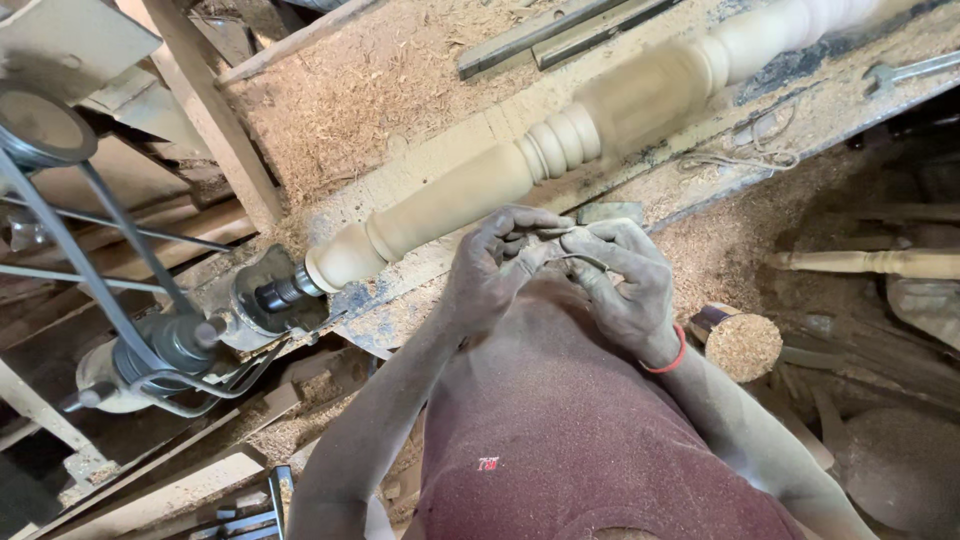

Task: The person sands a rotating wooden component on a lathe. They apply a piece of sandpaper to various sections of the spinning wood, use a small hand tool to detail a groove, and then resume sanding with another piece of paper.

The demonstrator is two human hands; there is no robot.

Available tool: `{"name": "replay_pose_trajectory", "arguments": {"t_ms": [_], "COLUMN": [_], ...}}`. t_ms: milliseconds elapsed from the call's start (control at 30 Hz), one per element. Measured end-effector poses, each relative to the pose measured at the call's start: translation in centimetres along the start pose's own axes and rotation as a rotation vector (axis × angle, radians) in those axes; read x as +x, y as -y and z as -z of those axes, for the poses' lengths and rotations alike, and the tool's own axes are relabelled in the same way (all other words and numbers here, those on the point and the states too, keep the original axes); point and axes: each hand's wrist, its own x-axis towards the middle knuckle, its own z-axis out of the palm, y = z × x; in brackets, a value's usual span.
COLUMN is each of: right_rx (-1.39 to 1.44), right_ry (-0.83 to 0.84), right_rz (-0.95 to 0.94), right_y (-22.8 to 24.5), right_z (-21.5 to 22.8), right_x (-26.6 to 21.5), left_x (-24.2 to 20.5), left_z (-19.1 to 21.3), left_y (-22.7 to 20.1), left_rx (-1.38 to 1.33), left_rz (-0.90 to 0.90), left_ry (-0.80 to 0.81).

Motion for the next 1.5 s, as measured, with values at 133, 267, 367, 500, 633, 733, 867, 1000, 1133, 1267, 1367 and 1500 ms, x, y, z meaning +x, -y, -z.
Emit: {"name": "replay_pose_trajectory", "arguments": {"t_ms": [133,267,367,500,633,733,867,1000,1133,1267,1367,1500], "right_rx": [0.148,0.134,0.123,0.147,-0.053,-0.175,-0.297,-0.496,-0.692,-0.694,-0.691,-0.695], "right_ry": [-0.037,0.02,0.121,0.272,0.171,0.099,0.037,0.076,0.125,0.14,0.157,0.176], "right_rz": [-0.111,-0.118,-0.052,-0.036,0.095,-0.023,-0.003,0.06,0.077,0.123,0.129,0.126], "right_y": [-0.4,0.2,0.1,-0.8,-0.3,0.6,0.6,-0.9,-3.2,-4.5,-5.1,-5.2], "right_z": [-0.3,-0.6,-0.3,0.6,0.1,-0.6,-1.0,-1.4,-2.5,-3.3,-3.7,-3.9], "right_x": [0.0,-0.2,-0.3,0.6,1.7,2.6,4.4,5.2,5.3,4.8,5.1,5.5], "left_x": [0.4,1.2,2.2,3.3,5.5,8.4,12.1,14.4,14.7,14.7,15.1,15.8], "left_z": [0.9,1.0,2.1,3.6,4.3,4.7,5.3,5.7,6.2,6.6,6.7,7.0], "left_y": [-0.6,0.8,1.6,1.0,-0.5,-1.6,-2.0,-0.9,0.0,0.4,1.1,2.0], "left_rx": [0.275,0.196,0.212,0.368,0.41,0.483,0.616,0.679,0.638,0.65,0.647,0.632], "left_rz": [-0.214,-0.071,-0.065,-0.111,-0.262,-0.302,-0.39,-0.53,-0.401,-0.376,-0.311,-0.318], "left_ry": [0.067,-0.017,0.015,0.148,0.222,0.259,0.284,0.31,0.313,0.336,0.331,0.33]}}
